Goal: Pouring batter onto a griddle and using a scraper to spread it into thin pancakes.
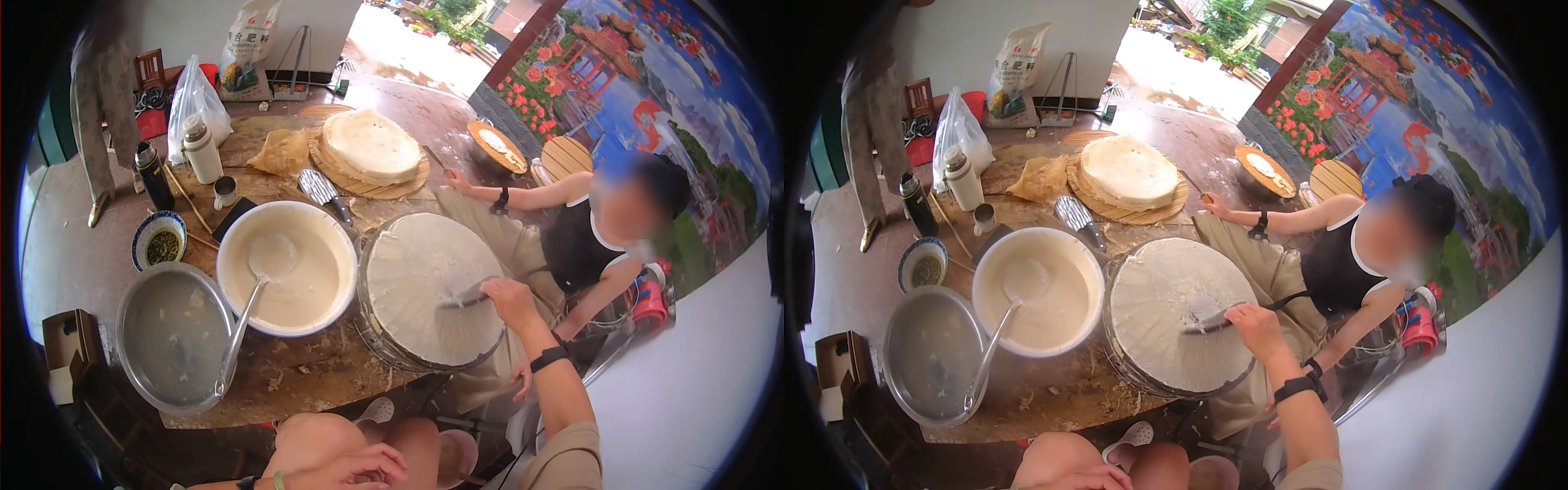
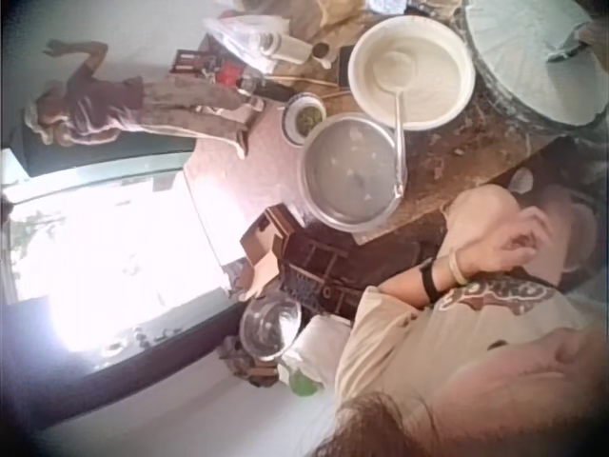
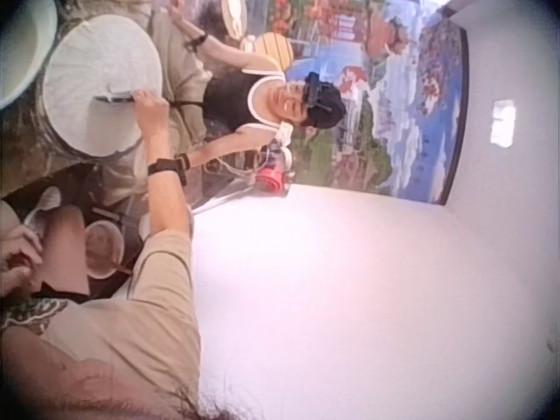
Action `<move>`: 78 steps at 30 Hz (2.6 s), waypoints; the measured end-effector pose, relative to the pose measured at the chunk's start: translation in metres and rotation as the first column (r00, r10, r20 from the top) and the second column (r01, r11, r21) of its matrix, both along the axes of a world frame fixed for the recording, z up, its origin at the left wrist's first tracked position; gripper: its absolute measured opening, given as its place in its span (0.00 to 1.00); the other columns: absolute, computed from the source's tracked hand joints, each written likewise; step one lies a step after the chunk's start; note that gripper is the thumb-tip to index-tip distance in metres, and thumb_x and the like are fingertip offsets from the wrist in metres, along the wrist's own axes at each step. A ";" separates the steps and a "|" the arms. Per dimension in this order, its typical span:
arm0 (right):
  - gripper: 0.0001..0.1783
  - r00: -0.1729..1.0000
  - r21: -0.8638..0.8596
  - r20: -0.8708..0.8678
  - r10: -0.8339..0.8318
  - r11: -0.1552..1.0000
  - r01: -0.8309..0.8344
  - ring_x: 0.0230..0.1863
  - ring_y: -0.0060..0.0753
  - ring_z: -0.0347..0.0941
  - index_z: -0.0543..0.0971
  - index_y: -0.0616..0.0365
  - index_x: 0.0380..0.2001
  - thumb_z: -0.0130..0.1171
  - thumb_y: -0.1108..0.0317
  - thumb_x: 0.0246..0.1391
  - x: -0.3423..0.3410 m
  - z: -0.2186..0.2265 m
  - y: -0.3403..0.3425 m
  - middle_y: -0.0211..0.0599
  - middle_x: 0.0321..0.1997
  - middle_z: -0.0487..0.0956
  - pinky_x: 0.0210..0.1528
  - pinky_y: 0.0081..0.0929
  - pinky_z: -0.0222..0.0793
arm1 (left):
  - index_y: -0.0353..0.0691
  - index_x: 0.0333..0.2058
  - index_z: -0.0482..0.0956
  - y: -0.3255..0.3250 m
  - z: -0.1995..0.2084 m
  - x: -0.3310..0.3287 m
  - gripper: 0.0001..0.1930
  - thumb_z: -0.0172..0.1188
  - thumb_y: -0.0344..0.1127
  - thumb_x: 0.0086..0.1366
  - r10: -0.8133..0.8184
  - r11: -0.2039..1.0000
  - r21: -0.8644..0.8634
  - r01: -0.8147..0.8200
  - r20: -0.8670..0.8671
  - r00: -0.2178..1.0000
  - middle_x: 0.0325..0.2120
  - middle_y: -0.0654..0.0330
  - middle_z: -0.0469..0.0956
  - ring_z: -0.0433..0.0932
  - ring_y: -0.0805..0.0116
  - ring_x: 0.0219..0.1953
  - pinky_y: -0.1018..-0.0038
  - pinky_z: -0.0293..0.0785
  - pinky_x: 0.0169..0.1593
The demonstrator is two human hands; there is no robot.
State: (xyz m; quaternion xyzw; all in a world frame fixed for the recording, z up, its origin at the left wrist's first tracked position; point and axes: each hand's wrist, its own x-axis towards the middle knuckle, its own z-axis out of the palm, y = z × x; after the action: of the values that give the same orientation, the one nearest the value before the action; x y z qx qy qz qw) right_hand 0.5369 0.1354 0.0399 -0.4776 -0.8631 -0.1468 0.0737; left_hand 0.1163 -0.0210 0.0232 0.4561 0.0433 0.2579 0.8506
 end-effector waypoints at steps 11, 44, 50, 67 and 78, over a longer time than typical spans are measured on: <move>0.08 0.861 -0.089 0.099 -0.499 0.857 0.507 0.36 0.44 0.78 0.75 0.56 0.37 0.52 0.71 0.52 -0.024 0.002 -0.040 0.40 0.31 0.80 0.36 0.40 0.72 | 0.39 0.42 0.76 0.001 0.003 -0.011 0.09 0.55 0.36 0.66 0.004 1.000 -0.003 -0.004 -0.025 1.000 0.46 0.57 0.67 0.70 0.68 0.42 0.72 0.66 0.46; 0.07 0.883 -0.085 0.047 -0.468 0.879 0.470 0.36 0.44 0.78 0.75 0.51 0.35 0.56 0.66 0.53 -0.109 -0.004 0.002 0.36 0.33 0.81 0.35 0.43 0.73 | 0.41 0.42 0.76 0.000 -0.006 -0.032 0.10 0.56 0.38 0.66 0.112 0.971 0.209 -0.117 0.037 0.993 0.45 0.57 0.69 0.69 0.62 0.47 0.68 0.64 0.52; 0.10 0.433 -0.078 0.073 -0.898 0.428 0.901 0.42 0.50 0.79 0.79 0.62 0.35 0.53 0.67 0.54 -0.101 -0.004 0.022 0.48 0.37 0.82 0.43 0.41 0.75 | 0.39 0.41 0.76 0.001 -0.002 -0.032 0.08 0.55 0.35 0.65 0.140 0.939 0.302 -0.165 0.103 0.985 0.44 0.56 0.70 0.69 0.59 0.49 0.65 0.63 0.54; 0.15 0.801 -0.345 -0.165 -0.576 0.794 0.500 0.43 0.53 0.78 0.80 0.56 0.39 0.56 0.65 0.48 -0.342 -0.011 0.112 0.50 0.39 0.81 0.47 0.43 0.73 | 0.39 0.40 0.76 0.001 0.021 -0.105 0.10 0.56 0.39 0.66 0.422 0.881 0.227 -0.415 0.019 0.906 0.47 0.59 0.68 0.70 0.67 0.44 0.69 0.65 0.49; 0.19 0.728 -0.268 -0.506 -0.462 0.887 0.376 0.42 0.52 0.77 0.80 0.52 0.43 0.59 0.61 0.46 -0.328 -0.017 0.111 0.48 0.37 0.82 0.45 0.45 0.71 | 0.36 0.41 0.76 -0.043 0.022 -0.155 0.10 0.56 0.34 0.63 0.643 0.763 0.056 -0.644 -0.162 0.749 0.48 0.57 0.66 0.69 0.68 0.44 0.74 0.67 0.46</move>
State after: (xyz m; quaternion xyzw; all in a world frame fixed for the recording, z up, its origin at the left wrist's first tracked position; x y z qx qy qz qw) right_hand 0.2093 0.2462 0.0227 -0.6860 -0.6811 0.0498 0.2511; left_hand -0.0392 -0.0644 0.0456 0.4322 0.2709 0.4946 0.7038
